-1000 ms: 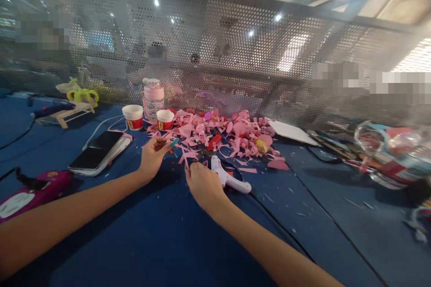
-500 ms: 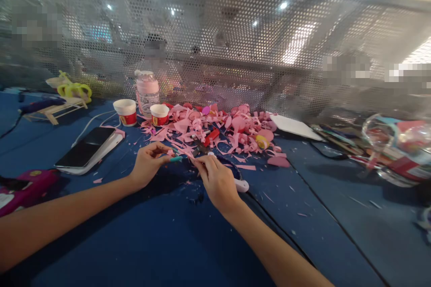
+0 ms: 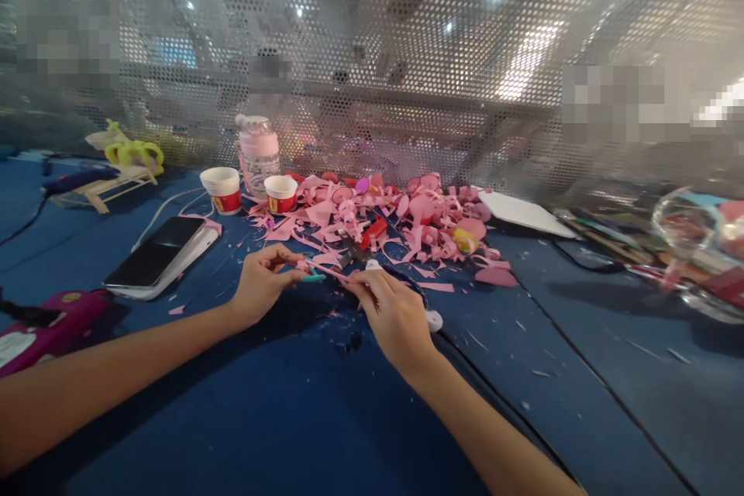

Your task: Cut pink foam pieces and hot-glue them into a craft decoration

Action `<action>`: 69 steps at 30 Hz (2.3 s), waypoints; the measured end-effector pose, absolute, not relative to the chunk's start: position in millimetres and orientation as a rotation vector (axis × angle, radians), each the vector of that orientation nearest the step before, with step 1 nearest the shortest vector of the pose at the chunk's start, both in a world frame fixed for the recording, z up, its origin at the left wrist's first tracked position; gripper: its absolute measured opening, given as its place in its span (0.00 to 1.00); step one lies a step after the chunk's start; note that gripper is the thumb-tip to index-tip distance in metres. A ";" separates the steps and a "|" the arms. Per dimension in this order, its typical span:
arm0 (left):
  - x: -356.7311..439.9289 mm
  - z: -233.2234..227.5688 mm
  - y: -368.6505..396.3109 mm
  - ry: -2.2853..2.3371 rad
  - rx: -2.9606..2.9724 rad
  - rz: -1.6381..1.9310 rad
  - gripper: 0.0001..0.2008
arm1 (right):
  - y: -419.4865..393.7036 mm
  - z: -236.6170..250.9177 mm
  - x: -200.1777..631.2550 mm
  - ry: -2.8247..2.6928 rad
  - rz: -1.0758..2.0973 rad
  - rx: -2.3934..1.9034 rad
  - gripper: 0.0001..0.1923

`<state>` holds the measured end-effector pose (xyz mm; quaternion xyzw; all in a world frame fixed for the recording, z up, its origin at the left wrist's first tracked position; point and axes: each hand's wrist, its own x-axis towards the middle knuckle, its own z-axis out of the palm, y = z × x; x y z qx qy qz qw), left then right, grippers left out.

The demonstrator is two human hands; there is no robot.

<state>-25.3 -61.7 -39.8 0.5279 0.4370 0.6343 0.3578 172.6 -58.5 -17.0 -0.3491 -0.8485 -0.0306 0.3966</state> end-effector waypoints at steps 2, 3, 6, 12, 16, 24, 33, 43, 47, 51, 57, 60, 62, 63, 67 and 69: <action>-25.6 -40.5 -61.7 1.129 1.371 1.645 0.08 | -58.6 -15.8 173.2 -2.160 -0.075 -0.885 0.06; -25.7 -40.6 -61.7 1.130 1.375 1.649 0.08 | -58.5 -15.4 173.5 -2.162 -0.068 -0.881 0.06; -25.7 -41.0 -61.7 1.124 1.372 1.653 0.09 | -58.7 -15.1 174.3 -2.162 -0.045 -0.854 0.06; -25.7 -41.9 -61.0 1.133 1.375 1.665 0.09 | -59.7 -15.7 174.4 -2.164 -0.051 -0.829 0.06; -25.8 -41.8 -61.1 1.136 1.387 1.663 0.09 | -59.6 -15.9 174.3 -2.165 -0.074 -0.817 0.06; -25.6 -42.0 -61.4 1.131 1.394 1.660 0.08 | -58.2 -17.2 174.8 -2.165 -0.090 -0.816 0.06; -24.8 -41.3 -62.4 1.129 1.359 1.656 0.09 | -57.9 -17.7 174.6 -2.162 -0.097 -0.799 0.05; -23.6 -39.9 -63.2 1.132 1.370 1.696 0.09 | -58.9 -17.8 174.3 -2.181 -0.063 -0.873 0.05; -23.2 -39.9 -63.4 1.132 1.388 1.708 0.09 | -59.3 -17.6 174.0 -2.176 -0.065 -0.897 0.06; -22.7 -40.2 -63.7 1.114 1.364 1.701 0.09 | -59.2 -17.8 173.8 -2.185 -0.047 -0.910 0.05; -22.5 -41.0 -63.4 1.086 1.357 1.714 0.09 | -59.6 -17.9 173.9 -2.187 -0.028 -0.929 0.05; -22.3 -41.4 -63.3 1.064 1.355 1.718 0.09 | -60.2 -17.3 173.9 -2.196 -0.017 -0.944 0.06; -21.9 -41.6 -63.3 1.070 1.354 1.710 0.10 | -60.7 -16.7 173.7 -2.208 -0.010 -0.964 0.06; -21.7 -41.7 -63.4 1.074 1.354 1.706 0.10 | -60.9 -16.4 173.6 -2.216 -0.005 -0.974 0.07; -21.2 -41.5 -63.7 1.062 1.340 1.702 0.10 | -61.3 -15.6 173.3 -2.231 0.015 -0.986 0.08; -21.3 -41.4 -63.7 1.059 1.336 1.701 0.10 | -61.1 -15.3 173.3 -2.235 0.016 -0.987 0.09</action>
